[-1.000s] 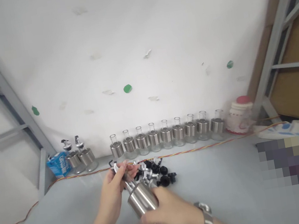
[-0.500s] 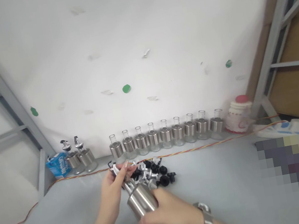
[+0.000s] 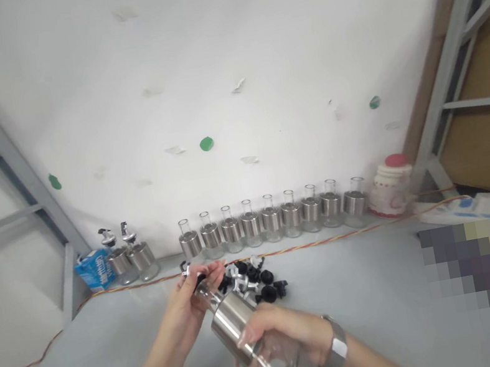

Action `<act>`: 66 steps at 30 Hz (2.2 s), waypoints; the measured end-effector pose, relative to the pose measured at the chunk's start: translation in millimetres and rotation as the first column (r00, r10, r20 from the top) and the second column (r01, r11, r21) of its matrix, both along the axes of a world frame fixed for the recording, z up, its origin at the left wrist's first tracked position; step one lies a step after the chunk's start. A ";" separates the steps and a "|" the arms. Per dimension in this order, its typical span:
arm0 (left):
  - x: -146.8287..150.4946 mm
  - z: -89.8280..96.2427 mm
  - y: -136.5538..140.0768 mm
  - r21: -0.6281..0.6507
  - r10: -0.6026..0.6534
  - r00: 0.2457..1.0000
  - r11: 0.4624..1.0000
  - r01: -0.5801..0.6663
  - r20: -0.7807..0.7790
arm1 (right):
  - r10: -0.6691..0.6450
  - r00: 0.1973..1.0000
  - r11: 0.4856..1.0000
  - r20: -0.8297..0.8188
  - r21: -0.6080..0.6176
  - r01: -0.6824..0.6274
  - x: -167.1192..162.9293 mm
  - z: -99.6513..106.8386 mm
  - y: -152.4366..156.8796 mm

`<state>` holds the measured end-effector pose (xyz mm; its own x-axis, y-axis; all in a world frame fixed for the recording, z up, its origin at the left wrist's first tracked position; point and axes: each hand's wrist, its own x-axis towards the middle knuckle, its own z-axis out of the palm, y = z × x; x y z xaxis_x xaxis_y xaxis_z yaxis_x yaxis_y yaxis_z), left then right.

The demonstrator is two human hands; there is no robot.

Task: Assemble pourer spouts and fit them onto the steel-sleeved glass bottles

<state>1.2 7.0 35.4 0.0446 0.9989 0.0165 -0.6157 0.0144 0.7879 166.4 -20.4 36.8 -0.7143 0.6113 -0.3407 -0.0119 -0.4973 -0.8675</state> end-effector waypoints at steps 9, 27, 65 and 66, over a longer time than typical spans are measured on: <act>-21.0 -2.3 15.8 0.078 0.382 0.920 0.923 -0.376 -0.087 | -0.206 0.921 0.881 0.330 0.473 0.027 -0.6 -5.2 -8.4; 1.6 5.8 -10.8 0.004 -0.004 0.794 1.000 0.008 -0.608 | -0.376 0.914 0.668 0.152 0.728 0.154 -3.0 -8.5 -2.9; -99.2 -10.5 41.7 0.506 0.508 -0.217 0.545 -0.669 -0.834 | -0.654 0.746 0.326 -0.127 0.842 0.429 -1.6 -18.4 2.1; -100.1 -15.2 44.4 0.497 0.495 -0.214 0.557 -0.665 -0.842 | -0.651 0.749 0.330 -0.121 0.844 0.423 -1.9 -18.8 1.8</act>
<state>-98.9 51.4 20.2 -0.6623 0.5896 0.4623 0.6858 0.2285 0.6910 164.5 -18.6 18.0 -0.1033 0.8997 0.4241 0.2230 0.4364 -0.8717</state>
